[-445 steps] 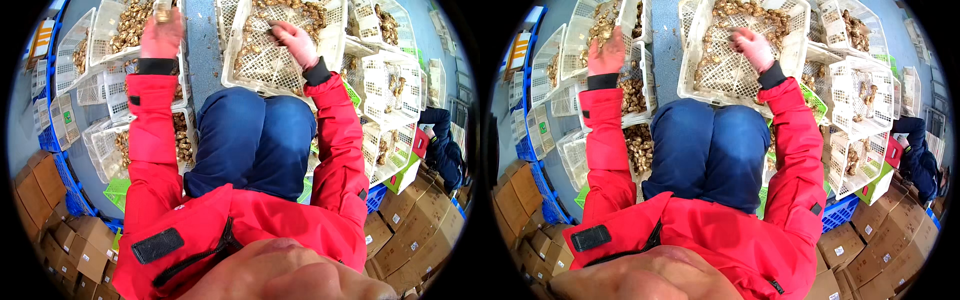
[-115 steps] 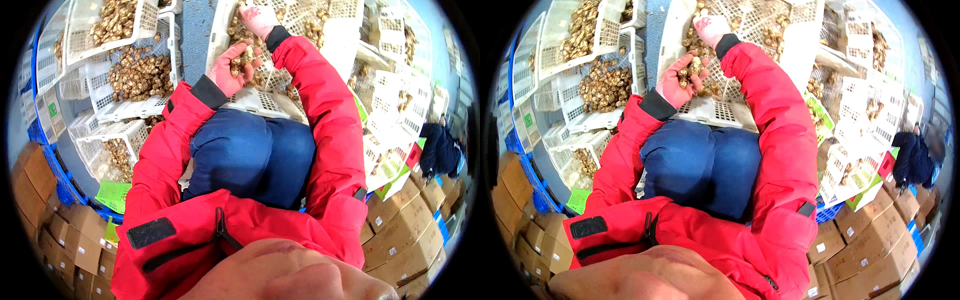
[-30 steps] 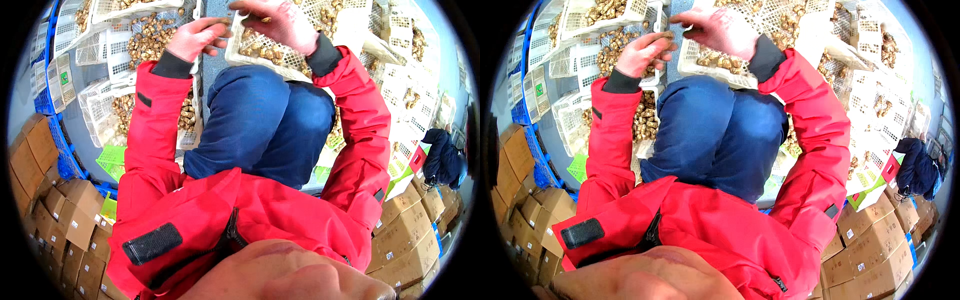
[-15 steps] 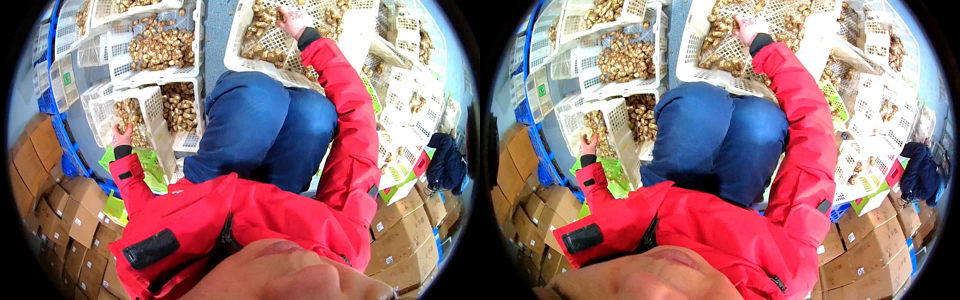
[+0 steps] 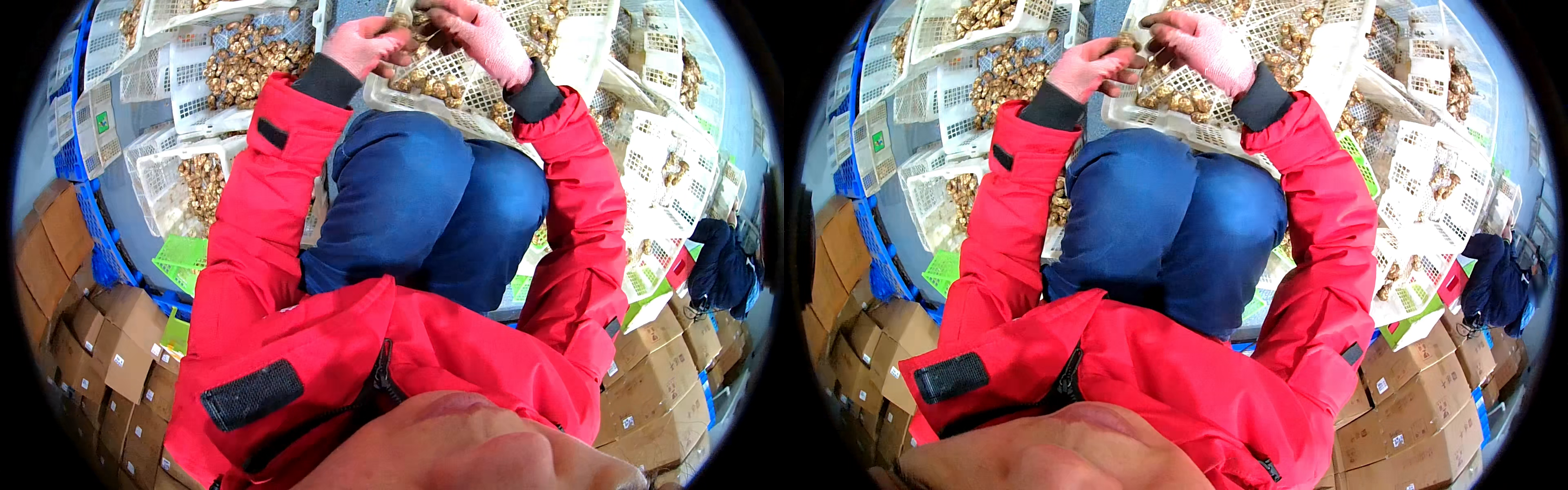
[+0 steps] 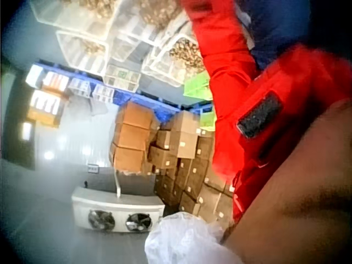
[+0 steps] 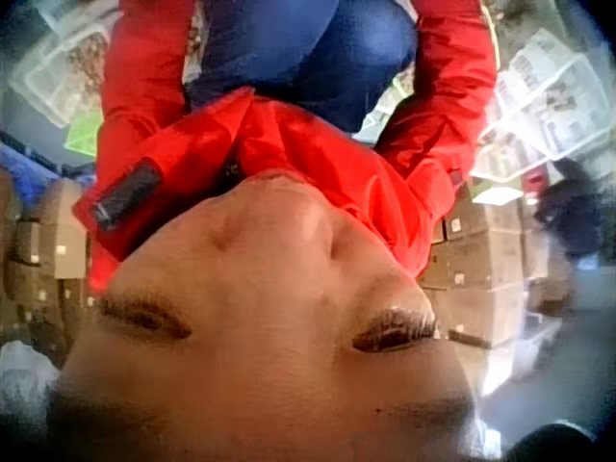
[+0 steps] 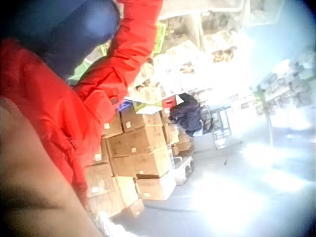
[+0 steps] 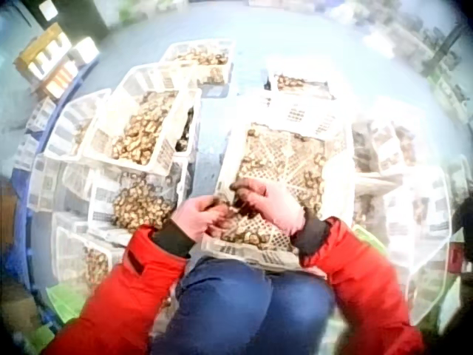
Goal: The person writes in a notebook with a pen, then moves among agricultural baskets to manually sort ginger roots from one basket to another.
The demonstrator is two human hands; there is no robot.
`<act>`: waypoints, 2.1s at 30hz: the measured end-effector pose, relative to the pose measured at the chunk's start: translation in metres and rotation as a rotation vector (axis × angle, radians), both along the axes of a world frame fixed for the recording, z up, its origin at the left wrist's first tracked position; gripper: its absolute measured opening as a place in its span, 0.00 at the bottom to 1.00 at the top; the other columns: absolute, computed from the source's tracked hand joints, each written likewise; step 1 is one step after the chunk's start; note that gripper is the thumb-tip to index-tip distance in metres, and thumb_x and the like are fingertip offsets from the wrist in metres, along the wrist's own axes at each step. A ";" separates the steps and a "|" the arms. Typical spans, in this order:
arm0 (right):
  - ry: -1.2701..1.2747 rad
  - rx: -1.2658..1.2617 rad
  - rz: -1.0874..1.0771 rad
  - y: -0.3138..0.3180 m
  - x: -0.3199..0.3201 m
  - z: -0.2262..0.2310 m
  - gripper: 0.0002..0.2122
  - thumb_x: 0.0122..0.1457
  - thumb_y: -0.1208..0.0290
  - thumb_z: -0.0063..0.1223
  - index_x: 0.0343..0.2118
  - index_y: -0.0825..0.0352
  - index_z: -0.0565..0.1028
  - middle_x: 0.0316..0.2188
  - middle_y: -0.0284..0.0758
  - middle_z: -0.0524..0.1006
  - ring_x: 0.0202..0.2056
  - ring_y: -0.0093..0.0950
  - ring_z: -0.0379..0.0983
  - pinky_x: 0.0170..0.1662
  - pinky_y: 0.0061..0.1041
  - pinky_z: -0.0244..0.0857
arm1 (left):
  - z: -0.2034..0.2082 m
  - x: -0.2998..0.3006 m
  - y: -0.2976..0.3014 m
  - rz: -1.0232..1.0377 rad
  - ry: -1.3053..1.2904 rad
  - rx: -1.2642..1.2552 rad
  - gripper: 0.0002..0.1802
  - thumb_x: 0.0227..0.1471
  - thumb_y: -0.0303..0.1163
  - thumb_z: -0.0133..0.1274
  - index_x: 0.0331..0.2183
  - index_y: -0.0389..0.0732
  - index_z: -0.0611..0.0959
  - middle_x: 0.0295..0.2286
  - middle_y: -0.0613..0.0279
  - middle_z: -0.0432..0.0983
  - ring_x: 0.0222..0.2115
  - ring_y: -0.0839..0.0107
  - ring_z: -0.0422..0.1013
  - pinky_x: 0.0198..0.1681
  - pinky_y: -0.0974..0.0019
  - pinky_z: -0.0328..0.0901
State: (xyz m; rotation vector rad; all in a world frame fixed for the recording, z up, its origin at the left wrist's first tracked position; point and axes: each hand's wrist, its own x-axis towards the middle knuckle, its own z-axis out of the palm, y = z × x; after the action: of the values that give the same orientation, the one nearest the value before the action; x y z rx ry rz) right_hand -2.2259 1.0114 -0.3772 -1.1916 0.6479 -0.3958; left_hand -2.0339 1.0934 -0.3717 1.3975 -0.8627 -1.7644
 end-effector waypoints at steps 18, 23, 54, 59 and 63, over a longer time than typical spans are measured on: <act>0.246 -0.131 -0.057 0.014 -0.013 -0.014 0.12 0.55 0.69 0.45 0.38 0.72 0.70 0.23 0.29 0.73 0.23 0.14 0.68 0.26 0.14 0.62 | 0.057 0.099 0.134 0.227 -0.479 -0.133 0.28 0.45 0.25 0.47 0.50 0.32 0.62 0.46 0.50 0.63 0.46 0.65 0.62 0.50 0.66 0.57; 0.336 -0.228 0.084 0.037 0.009 0.022 0.13 0.55 0.66 0.47 0.40 0.68 0.70 0.23 0.27 0.71 0.22 0.12 0.64 0.23 0.12 0.59 | 0.007 0.007 0.043 -0.023 0.186 0.038 0.26 0.47 0.32 0.49 0.49 0.34 0.64 0.40 0.57 0.69 0.39 0.68 0.68 0.38 0.69 0.66; 1.047 -1.280 0.261 -0.012 -0.009 -0.132 0.11 0.47 0.60 0.49 0.30 0.60 0.69 0.26 0.38 0.71 0.30 0.35 0.70 0.31 0.32 0.65 | 0.018 0.166 0.261 0.885 0.209 0.371 0.25 0.51 0.49 0.43 0.44 0.40 0.70 0.37 0.61 0.72 0.29 0.75 0.68 0.29 0.74 0.61; 0.855 -1.042 0.372 0.019 -0.025 -0.063 0.15 0.51 0.54 0.45 0.35 0.58 0.73 0.28 0.38 0.74 0.32 0.33 0.71 0.32 0.30 0.65 | 0.018 0.099 0.157 0.541 0.223 0.255 0.26 0.53 0.47 0.42 0.46 0.37 0.67 0.37 0.58 0.71 0.30 0.73 0.68 0.29 0.74 0.62; 0.906 -1.143 0.087 -0.020 -0.020 -0.099 0.09 0.51 0.61 0.46 0.28 0.60 0.72 0.24 0.36 0.74 0.29 0.34 0.71 0.30 0.34 0.64 | 0.028 0.041 0.084 0.263 0.099 0.117 0.22 0.54 0.41 0.41 0.45 0.35 0.68 0.36 0.56 0.71 0.31 0.74 0.68 0.29 0.74 0.63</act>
State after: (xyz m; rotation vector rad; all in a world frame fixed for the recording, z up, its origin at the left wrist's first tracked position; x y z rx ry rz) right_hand -2.2456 0.9913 -0.4761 -2.5418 1.1962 -0.0971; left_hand -1.9925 1.1772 -0.3434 1.4140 -0.5042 -1.6861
